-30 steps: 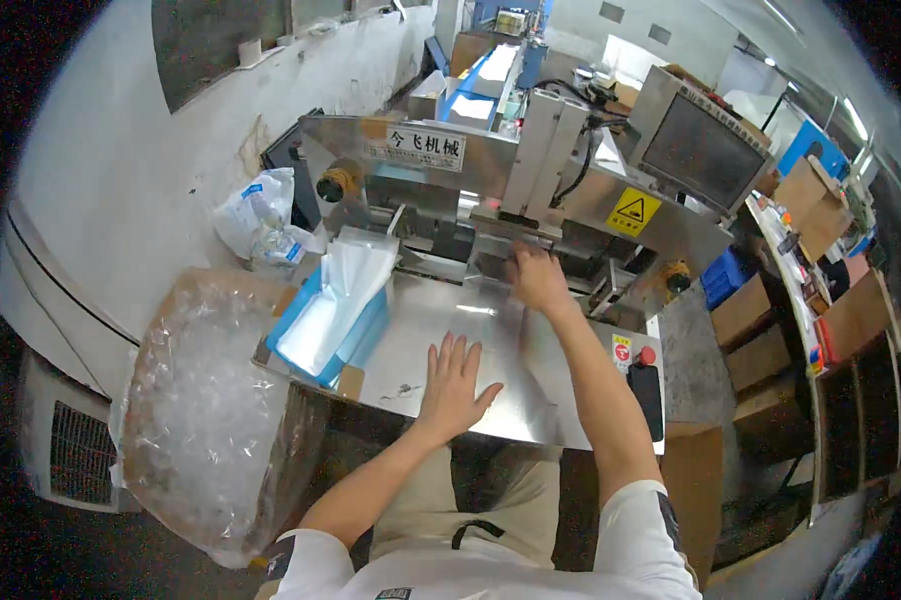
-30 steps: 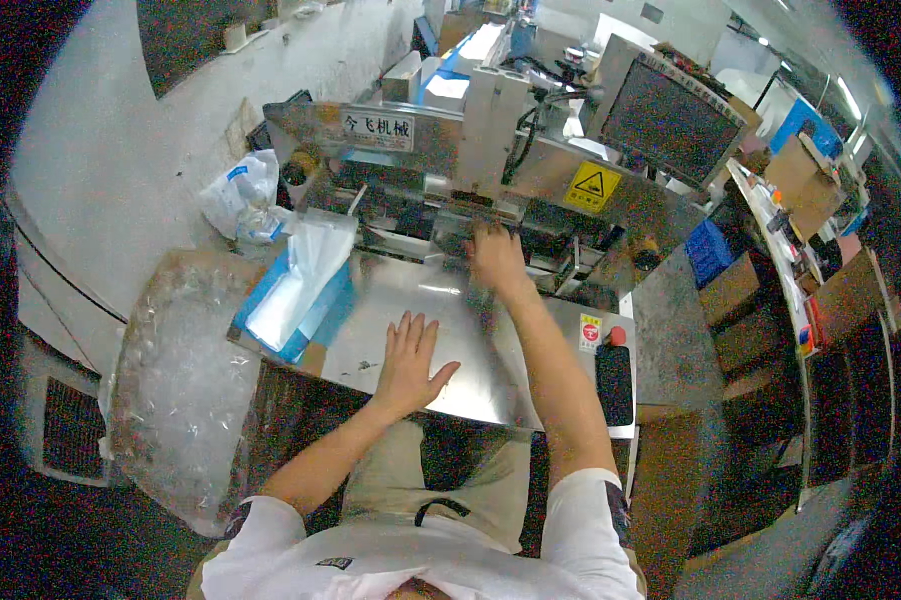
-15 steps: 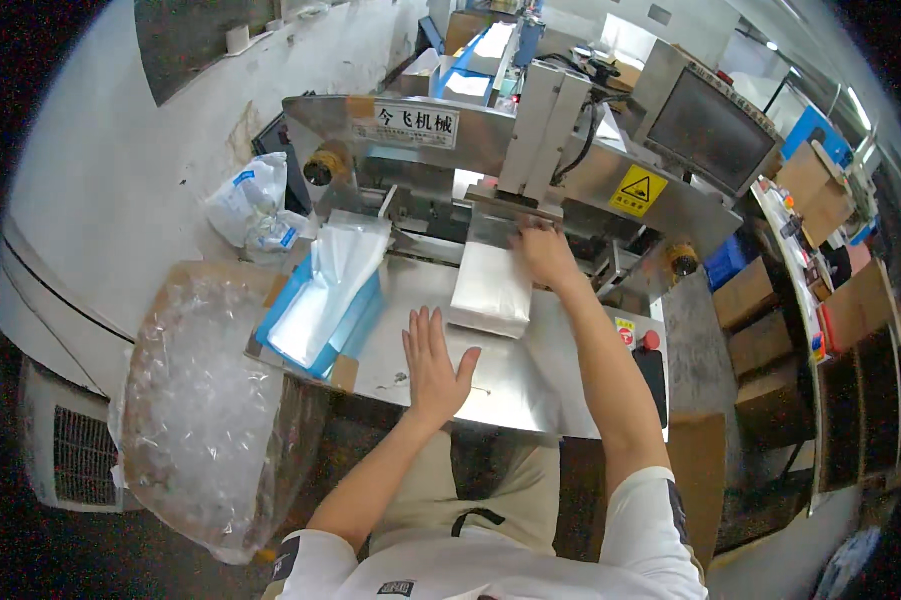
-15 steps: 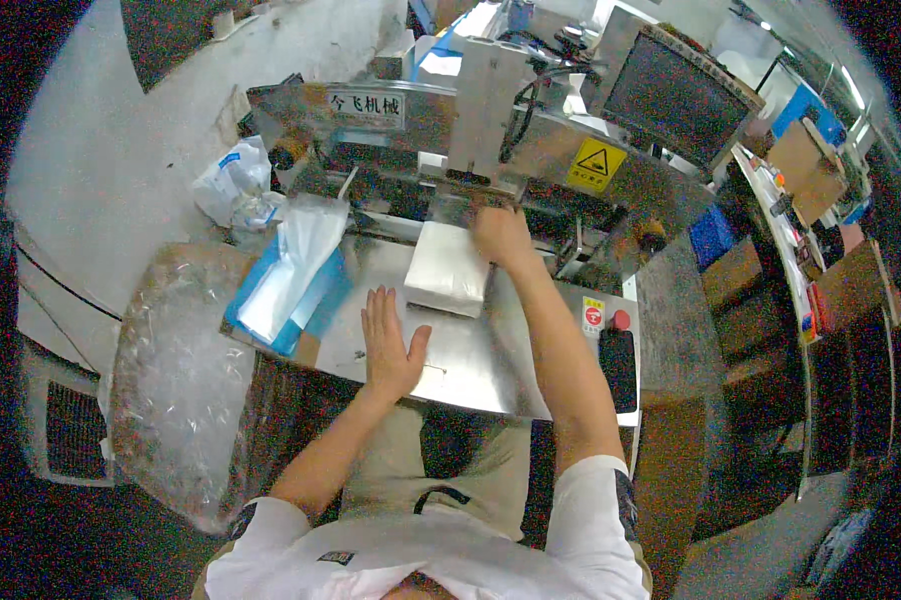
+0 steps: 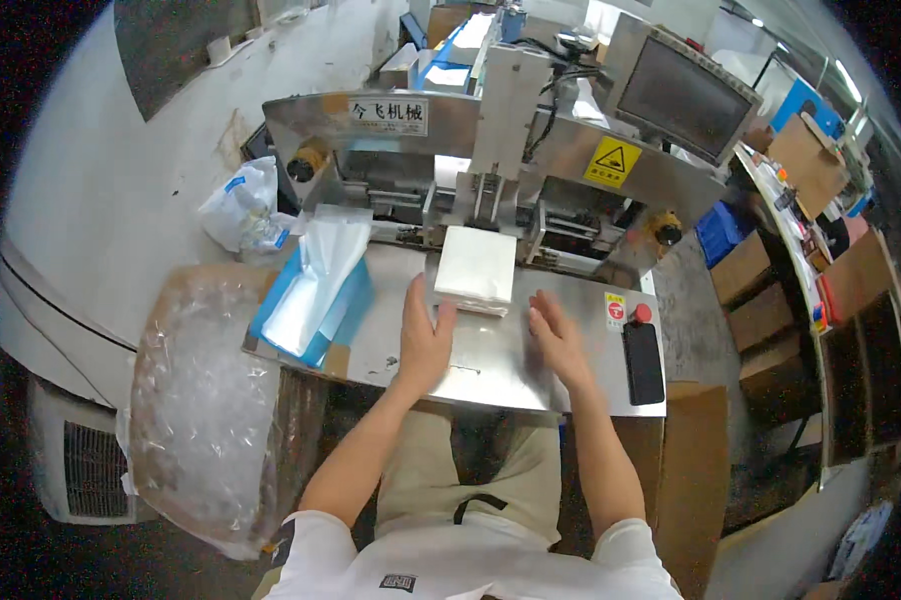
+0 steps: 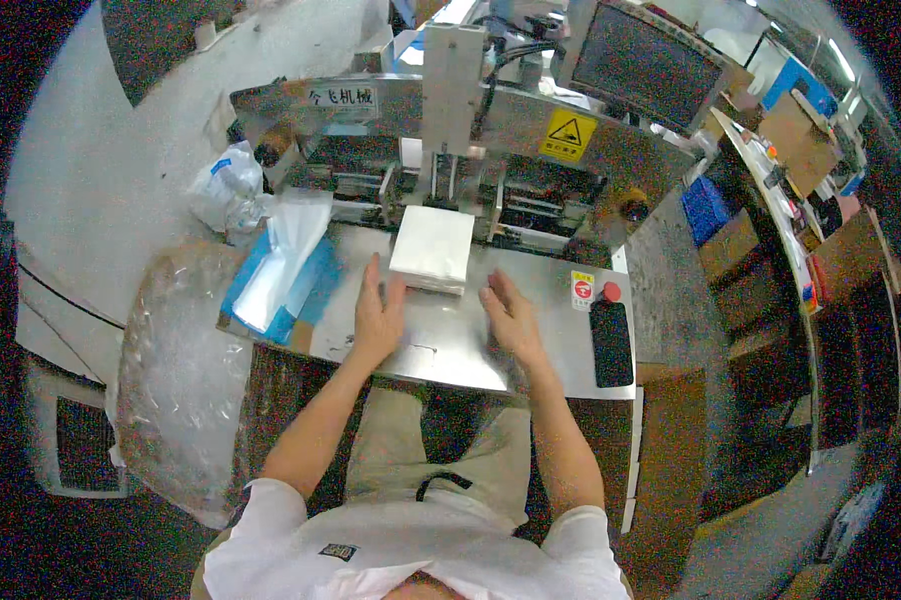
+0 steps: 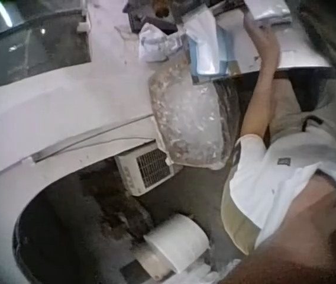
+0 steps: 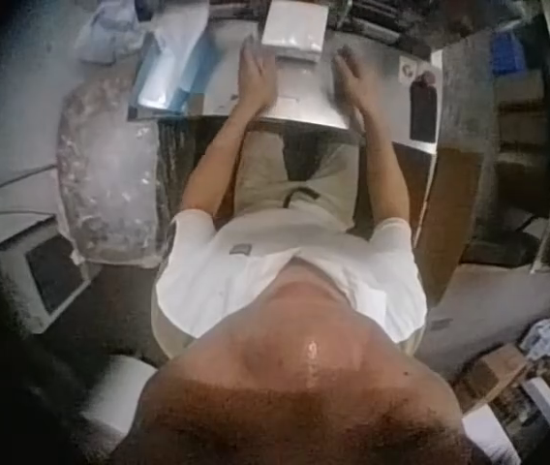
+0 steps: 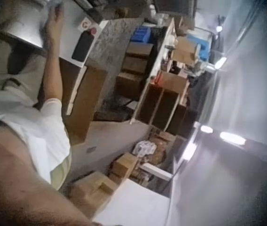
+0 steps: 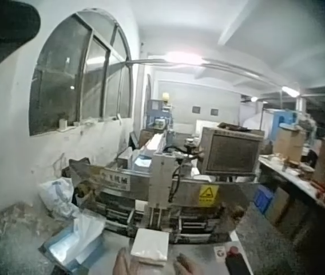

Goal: Insert small white boxes into plastic bags and then place the bagged items into a cardboard shipping container.

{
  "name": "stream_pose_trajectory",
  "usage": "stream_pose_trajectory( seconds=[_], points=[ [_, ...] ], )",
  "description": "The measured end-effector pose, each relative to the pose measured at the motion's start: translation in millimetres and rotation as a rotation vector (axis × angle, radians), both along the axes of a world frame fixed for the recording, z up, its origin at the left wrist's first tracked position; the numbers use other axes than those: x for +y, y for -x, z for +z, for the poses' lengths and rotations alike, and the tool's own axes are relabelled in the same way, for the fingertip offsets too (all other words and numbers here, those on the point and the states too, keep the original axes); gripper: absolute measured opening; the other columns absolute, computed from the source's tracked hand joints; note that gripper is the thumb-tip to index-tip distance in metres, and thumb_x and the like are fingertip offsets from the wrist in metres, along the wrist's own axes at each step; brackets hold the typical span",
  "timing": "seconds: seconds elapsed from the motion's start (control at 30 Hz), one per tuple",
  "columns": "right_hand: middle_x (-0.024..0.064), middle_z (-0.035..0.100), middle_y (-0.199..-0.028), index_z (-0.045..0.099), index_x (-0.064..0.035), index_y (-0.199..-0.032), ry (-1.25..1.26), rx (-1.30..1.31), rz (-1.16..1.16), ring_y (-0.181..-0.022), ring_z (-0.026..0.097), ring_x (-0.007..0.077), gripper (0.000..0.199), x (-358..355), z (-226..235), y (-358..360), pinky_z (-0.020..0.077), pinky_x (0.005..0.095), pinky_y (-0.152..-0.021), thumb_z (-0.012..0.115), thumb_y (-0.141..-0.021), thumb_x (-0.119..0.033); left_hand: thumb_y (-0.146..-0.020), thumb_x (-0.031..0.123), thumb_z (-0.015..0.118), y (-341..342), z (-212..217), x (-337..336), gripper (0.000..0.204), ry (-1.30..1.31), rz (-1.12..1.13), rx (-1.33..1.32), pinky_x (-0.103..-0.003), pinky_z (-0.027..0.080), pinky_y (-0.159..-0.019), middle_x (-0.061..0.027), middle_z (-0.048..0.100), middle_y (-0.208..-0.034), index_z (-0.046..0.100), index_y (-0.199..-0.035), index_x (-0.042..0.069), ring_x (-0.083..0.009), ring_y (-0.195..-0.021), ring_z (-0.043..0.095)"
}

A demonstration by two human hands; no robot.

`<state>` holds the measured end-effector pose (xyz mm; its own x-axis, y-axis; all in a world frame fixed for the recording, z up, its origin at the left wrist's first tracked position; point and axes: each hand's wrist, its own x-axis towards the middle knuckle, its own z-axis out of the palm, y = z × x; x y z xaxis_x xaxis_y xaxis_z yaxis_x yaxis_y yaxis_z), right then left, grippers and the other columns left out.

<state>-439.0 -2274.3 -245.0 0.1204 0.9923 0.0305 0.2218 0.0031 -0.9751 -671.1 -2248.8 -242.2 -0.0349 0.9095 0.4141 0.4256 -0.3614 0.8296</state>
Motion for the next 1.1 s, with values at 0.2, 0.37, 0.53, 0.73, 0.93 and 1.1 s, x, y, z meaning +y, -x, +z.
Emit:
stream_pose_trajectory(
  seconds=[0.2, 0.37, 0.53, 0.73, 0.93, 1.1],
  points=[
    [0.0244, 0.05, -0.141, 0.04, 0.0065, -0.143, 0.066, -0.124, -0.034, -0.127, 0.052, 0.0297, 0.067, 30, -3, 18, 0.0394, 0.0358, -0.107, 0.057, -0.098, -0.04, -0.095, 0.045, 0.056, -4, 28, 31, 0.075, 0.272, -0.008, -0.137, -0.04, 0.037, -0.108, -0.0333, 0.05, -0.135, 0.036, -0.141, -0.01, -0.0429, -0.128, 0.049],
    [0.0256, 0.066, -0.108, 0.051, 0.0054, -0.135, 0.014, -0.28, -0.132, -0.104, 0.064, 0.0353, 0.075, 55, -10, 33, 0.0482, 0.0409, -0.09, 0.056, -0.091, -0.056, -0.094, 0.042, 0.059, -9, 5, 50, 0.067, 0.176, 0.078, -0.055, -0.039, 0.042, -0.101, -0.0297, 0.058, -0.127, 0.045, -0.136, -0.008, -0.0374, -0.119, 0.057],
    [0.0196, 0.064, -0.121, 0.056, 0.0011, -0.132, -0.109, 0.034, -0.059, -0.111, 0.061, 0.0325, 0.065, 66, -3, 44, 0.0453, 0.0394, -0.098, 0.064, -0.089, -0.047, -0.093, 0.03, 0.062, -11, -8, 55, 0.049, 0.242, -0.188, -0.219, -0.036, 0.046, -0.095, -0.0208, 0.065, -0.118, 0.054, -0.128, -0.004, -0.0296, -0.109, 0.063],
    [0.0168, 0.059, -0.129, 0.042, -0.0013, -0.143, -0.479, -0.07, -0.191, -0.12, 0.054, 0.0252, 0.079, 5, 32, 46, 0.0433, 0.0367, -0.1, 0.077, -0.073, -0.009, -0.093, 0.045, 0.058, 7, 20, 9, 0.065, 0.637, -0.47, -0.548, -0.036, 0.047, -0.093, -0.0125, 0.063, -0.119, 0.046, -0.136, -0.002, -0.0227, -0.105, 0.062],
    [0.0154, 0.055, -0.135, 0.057, -0.0059, -0.128, -0.869, -0.859, 0.291, -0.123, 0.051, 0.0378, 0.068, -69, 48, 34, 0.0383, 0.0544, -0.104, 0.07, -0.061, 0.001, -0.09, 0.062, 0.055, 21, 34, -8, 0.076, 1.067, -0.679, -0.923, -0.049, 0.047, -0.098, -0.0122, 0.059, -0.129, 0.044, -0.141, 0.007, -0.0278, -0.117, 0.059],
    [0.0204, 0.041, -0.147, 0.031, -0.0007, -0.147, -0.178, 0.337, -0.348, -0.135, 0.043, 0.0329, 0.067, -96, 14, 18, 0.0369, 0.0476, -0.11, 0.065, -0.09, -0.013, -0.088, 0.033, 0.064, -13, 27, -34, 0.062, 0.82, -0.486, -1.098, -0.048, 0.049, -0.096, -0.0138, 0.057, -0.127, 0.043, -0.138, 0.003, -0.0276, -0.118, 0.058]
  ],
)
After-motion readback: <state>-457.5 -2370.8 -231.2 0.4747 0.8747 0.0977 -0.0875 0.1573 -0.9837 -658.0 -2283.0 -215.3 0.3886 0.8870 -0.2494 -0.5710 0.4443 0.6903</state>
